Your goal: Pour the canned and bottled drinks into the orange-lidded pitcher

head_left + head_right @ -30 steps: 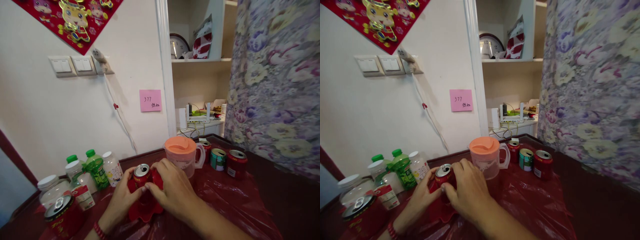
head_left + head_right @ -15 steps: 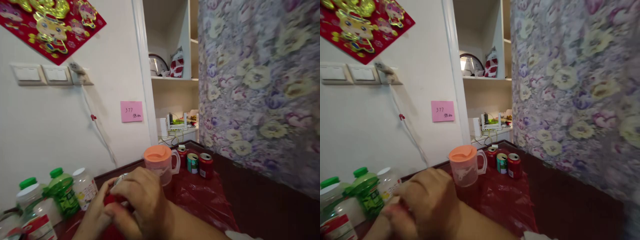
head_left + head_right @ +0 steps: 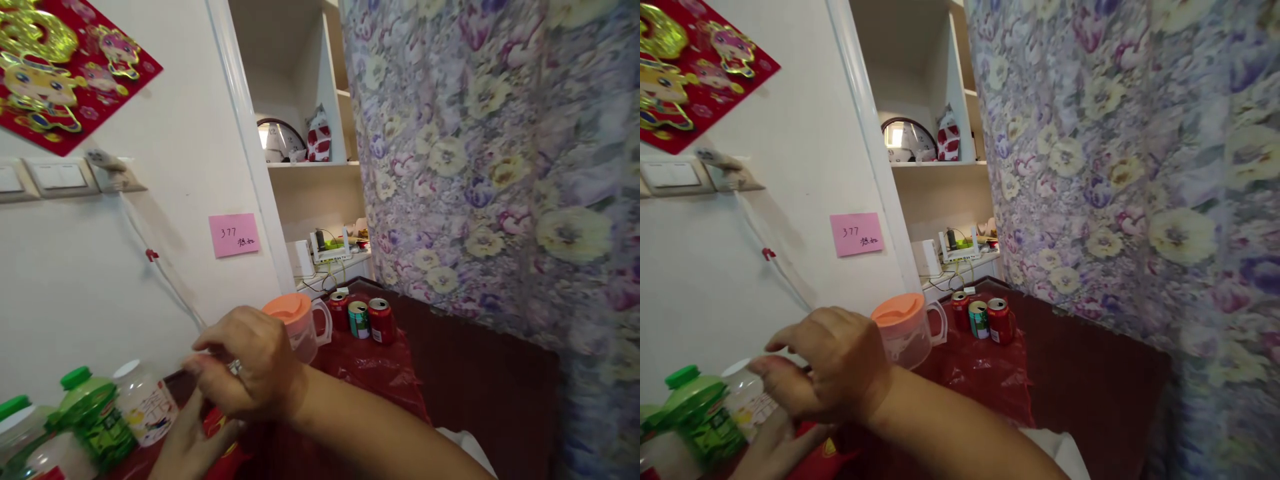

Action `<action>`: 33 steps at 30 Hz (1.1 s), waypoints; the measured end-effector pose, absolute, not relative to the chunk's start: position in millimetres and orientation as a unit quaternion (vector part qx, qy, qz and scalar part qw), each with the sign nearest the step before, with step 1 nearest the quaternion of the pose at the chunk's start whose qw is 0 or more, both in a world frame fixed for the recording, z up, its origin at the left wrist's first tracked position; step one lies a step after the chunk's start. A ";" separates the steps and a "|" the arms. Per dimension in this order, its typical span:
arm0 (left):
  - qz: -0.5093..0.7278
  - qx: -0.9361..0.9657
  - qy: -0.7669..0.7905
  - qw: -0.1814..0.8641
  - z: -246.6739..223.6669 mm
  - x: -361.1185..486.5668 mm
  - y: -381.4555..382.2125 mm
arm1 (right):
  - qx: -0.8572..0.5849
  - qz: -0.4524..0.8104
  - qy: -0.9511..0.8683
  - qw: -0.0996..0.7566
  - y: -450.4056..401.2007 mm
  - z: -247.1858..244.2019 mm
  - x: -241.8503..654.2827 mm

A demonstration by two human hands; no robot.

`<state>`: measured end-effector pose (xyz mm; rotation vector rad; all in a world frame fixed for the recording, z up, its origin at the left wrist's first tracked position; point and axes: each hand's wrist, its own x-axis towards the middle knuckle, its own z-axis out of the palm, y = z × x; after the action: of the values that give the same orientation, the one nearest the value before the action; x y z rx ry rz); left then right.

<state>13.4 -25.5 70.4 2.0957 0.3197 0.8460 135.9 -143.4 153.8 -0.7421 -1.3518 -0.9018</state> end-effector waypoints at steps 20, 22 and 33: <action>0.203 0.804 0.047 0.556 41.3 105.4 -123.4 | -0.528 -0.328 -0.351 0.700 -328.8 115.7 259.1; 0.207 0.796 0.041 0.567 39.9 122.4 -131.3 | -0.578 -0.298 -0.354 0.673 -348.6 105.5 254.6; 0.246 0.767 0.065 0.589 31.3 212.7 -156.2 | -0.812 -0.013 -0.421 0.403 -383.3 -34.2 207.6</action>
<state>212.7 -156.2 31.3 1.7855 0.1507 0.5731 207.6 -383.3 -34.2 -2.0516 -1.0636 -0.0319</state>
